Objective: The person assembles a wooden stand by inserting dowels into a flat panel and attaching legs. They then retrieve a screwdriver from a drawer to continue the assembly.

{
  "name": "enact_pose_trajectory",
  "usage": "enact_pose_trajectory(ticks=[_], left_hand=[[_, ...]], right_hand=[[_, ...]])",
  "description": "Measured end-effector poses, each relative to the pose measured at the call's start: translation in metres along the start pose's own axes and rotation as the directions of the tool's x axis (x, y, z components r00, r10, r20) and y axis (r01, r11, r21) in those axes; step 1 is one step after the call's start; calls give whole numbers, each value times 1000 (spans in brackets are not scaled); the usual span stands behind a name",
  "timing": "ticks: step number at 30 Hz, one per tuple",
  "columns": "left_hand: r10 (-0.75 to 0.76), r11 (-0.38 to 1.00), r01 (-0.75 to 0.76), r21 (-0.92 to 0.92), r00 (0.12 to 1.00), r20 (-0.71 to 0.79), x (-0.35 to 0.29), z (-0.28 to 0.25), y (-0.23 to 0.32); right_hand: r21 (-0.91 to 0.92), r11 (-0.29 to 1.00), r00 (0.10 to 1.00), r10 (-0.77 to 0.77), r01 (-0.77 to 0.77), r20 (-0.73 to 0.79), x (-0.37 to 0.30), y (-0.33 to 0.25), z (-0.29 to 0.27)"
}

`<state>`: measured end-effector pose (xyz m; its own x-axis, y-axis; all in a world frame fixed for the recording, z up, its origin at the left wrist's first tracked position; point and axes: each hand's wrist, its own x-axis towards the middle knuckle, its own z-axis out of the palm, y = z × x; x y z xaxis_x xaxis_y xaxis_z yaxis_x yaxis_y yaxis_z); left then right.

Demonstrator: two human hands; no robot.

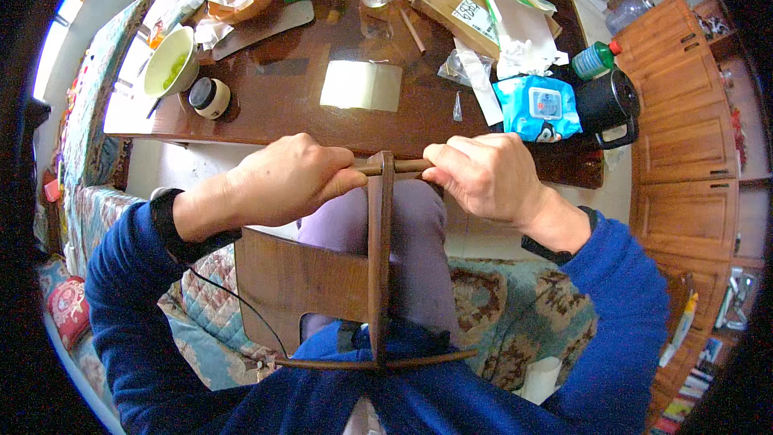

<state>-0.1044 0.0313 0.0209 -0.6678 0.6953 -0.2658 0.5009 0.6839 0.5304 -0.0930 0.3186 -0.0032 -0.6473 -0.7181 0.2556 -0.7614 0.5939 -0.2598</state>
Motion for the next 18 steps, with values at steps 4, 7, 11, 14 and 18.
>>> enact_pose_trajectory(ticks=[4, 7, 11, 14, 18], left_hand=[[48, 939, -14, 345, 995, -90, -3, 3, 4], [317, 858, -206, 470, 933, -170, 0, 5, -1], [505, 768, -285, 574, 820, -268, 6, 10, -13], [447, 833, -272, 482, 844, -297, 1, 13, -18], [237, 971, -225, 77, 944, -227, -3, 7, -19]], right_hand=[[487, 782, 890, 183, -389, 417, 0, 1, -10], [501, 187, 522, 88, -845, 848, 1, 7, -23], [372, -120, 381, -55, -920, 923, 10, 9, -22], [561, 348, 646, 216, -751, 732, 10, 1, -21], [358, 904, 970, 189, -234, 156, 0, -8, -21]])
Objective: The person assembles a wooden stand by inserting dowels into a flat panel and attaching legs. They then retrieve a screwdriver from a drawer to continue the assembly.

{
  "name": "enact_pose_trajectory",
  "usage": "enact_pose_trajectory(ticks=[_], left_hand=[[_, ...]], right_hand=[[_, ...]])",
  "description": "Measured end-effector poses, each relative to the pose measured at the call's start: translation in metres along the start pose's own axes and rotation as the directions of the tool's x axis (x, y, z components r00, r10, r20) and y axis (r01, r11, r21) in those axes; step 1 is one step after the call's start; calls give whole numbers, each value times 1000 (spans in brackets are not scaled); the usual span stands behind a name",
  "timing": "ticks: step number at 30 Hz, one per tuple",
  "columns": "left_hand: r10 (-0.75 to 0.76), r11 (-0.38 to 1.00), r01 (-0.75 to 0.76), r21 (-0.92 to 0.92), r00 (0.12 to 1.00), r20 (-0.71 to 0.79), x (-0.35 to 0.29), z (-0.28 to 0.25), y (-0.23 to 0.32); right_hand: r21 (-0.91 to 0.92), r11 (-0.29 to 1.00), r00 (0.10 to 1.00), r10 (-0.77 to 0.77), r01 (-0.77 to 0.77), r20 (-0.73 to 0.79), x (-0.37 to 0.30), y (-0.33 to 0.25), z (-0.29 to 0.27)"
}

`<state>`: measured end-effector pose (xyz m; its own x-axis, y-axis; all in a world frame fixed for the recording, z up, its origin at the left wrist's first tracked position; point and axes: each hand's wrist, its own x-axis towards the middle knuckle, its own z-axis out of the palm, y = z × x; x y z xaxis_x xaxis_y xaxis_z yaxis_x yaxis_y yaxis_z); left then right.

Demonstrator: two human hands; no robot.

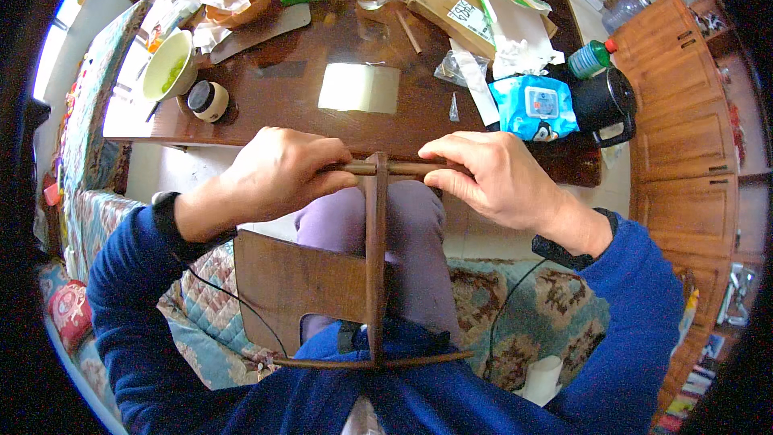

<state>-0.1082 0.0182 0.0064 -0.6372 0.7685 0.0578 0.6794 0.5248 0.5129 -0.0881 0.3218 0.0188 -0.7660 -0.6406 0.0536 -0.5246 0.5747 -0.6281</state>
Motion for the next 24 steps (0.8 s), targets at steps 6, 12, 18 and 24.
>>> enact_pose_trajectory(ticks=[6, 12, 18, 24], left_hand=[[-100, 667, 521, -533, 771, 629, 18, -20, -14], [-58, 547, 675, -495, 621, 782, 19, -19, -20], [-101, 867, 278, -414, 911, 400, 6, -7, -8], [-115, 983, 76, 167, 964, 241, 7, -8, 8]], right_hand=[[-551, 739, 871, -489, 387, -45, 3, 16, 4], [-697, 618, 855, -519, 364, -14, 8, 17, 11], [-515, 807, 929, -365, 289, -52, 10, 14, 12], [195, 977, 982, 47, -83, 184, 4, 9, 6]])
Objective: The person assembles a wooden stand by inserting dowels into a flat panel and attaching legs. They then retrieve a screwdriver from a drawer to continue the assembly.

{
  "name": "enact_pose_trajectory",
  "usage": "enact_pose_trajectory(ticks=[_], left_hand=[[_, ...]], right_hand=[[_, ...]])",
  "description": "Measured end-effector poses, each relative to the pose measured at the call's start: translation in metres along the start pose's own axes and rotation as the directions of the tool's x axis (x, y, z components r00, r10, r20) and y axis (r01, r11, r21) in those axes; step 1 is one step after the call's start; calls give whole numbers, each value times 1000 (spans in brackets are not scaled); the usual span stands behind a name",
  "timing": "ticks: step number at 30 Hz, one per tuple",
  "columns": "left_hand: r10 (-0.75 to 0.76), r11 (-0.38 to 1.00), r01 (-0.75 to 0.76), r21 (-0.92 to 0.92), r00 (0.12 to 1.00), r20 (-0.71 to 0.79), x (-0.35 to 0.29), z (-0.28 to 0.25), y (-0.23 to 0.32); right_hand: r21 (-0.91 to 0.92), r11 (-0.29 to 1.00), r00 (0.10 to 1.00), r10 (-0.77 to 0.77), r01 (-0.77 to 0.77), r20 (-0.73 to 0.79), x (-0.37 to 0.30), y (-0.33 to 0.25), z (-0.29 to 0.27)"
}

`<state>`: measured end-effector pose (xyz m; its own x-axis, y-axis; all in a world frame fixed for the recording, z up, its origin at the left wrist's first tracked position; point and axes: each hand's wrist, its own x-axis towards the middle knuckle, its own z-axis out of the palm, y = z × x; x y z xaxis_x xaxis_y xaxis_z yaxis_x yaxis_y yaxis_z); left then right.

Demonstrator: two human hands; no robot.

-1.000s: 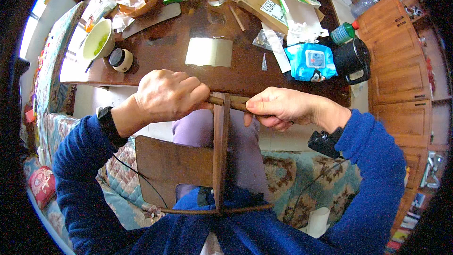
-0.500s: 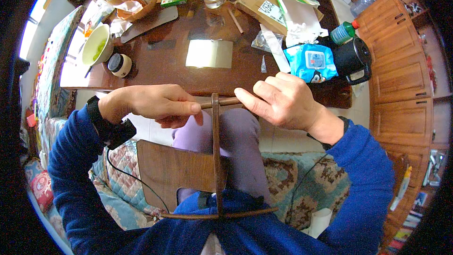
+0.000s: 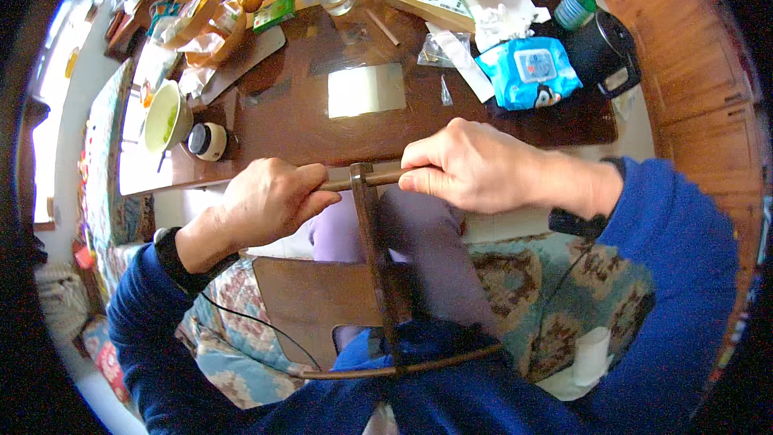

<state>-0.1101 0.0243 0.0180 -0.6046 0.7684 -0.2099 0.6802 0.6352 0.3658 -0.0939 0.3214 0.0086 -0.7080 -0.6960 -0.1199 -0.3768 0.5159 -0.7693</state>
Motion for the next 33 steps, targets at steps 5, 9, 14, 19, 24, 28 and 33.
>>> enact_pose_trajectory(ticks=[5, 9, 14, 19, 24, 28, 33], left_hand=[[308, 905, -198, 378, 916, -258, 9, 2, 0], [320, 885, -183, 428, 907, -274, 8, 8, -4], [135, 982, -89, 166, 948, -288, 4, 9, -5], [-47, 929, -36, -369, 976, -214, -17, 2, -16], [-410, 446, 64, -893, 901, -140, -44, 6, -56], [-605, 247, -215, -945, 728, -323, -71, 17, -83], [-699, 319, -341, -884, 546, -462, -97, 18, -87]], right_hand=[[608, 302, 668, 155, -734, 728, 0, 18, -7], [597, 281, 645, 121, -751, 755, 6, 20, -4], [727, 488, 857, 434, -484, 279, 5, 25, -29], [831, 506, 837, 538, -230, -96, -29, 50, -37], [740, 641, 817, 529, -205, -232, -53, 54, -10], [489, 849, 785, 436, -198, -440, -54, 39, -8], [4, 996, 782, 70, -86, -620, -42, 6, -11]])
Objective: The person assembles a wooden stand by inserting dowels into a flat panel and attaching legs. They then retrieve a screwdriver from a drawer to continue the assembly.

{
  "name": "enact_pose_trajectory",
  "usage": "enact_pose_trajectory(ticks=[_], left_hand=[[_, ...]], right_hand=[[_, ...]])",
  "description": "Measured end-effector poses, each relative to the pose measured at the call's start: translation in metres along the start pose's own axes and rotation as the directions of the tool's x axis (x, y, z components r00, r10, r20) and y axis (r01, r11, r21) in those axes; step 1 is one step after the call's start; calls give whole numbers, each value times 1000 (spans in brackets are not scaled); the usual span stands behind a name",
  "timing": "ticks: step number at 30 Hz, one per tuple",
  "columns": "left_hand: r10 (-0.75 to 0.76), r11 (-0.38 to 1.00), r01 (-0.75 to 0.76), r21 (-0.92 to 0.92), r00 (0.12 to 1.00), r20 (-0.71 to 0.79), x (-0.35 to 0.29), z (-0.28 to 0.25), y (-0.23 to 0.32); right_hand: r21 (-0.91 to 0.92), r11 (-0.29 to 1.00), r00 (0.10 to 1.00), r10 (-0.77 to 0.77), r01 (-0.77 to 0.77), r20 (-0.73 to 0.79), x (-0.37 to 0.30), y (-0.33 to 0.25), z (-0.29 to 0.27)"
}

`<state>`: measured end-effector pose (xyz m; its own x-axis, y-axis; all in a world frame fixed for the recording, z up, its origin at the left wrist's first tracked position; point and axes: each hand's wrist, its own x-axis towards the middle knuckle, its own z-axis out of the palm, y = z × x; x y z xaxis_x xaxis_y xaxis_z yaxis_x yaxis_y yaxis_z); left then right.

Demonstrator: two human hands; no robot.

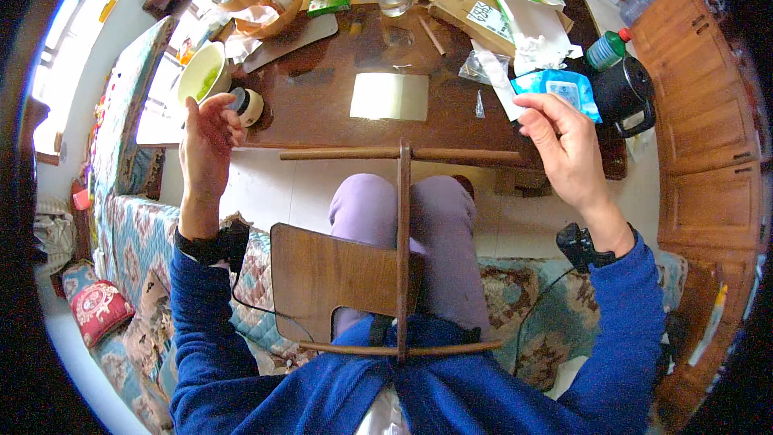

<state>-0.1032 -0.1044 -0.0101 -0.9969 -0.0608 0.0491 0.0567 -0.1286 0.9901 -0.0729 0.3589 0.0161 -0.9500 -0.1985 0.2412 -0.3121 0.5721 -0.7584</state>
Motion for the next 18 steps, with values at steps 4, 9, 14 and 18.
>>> enact_pose_trajectory(ticks=[4, 9, 14, 18], left_hand=[[56, 984, -62, 165, 998, 40, -9, -3, 11], [-11, 997, -8, 77, 969, 248, -34, -13, 4], [-185, 951, 223, -216, 965, 184, -132, -15, -2], [-242, 909, 274, -314, 960, 138, -225, 9, -3]], right_hand=[[-235, 955, 982, -164, 182, 93, -1, -24, 11], [-251, 935, 968, -244, 249, 53, -17, -20, 24], [140, 988, 991, 79, -63, -112, -83, 10, 25], [578, 677, 849, 525, -456, 55, -183, 24, 66]])
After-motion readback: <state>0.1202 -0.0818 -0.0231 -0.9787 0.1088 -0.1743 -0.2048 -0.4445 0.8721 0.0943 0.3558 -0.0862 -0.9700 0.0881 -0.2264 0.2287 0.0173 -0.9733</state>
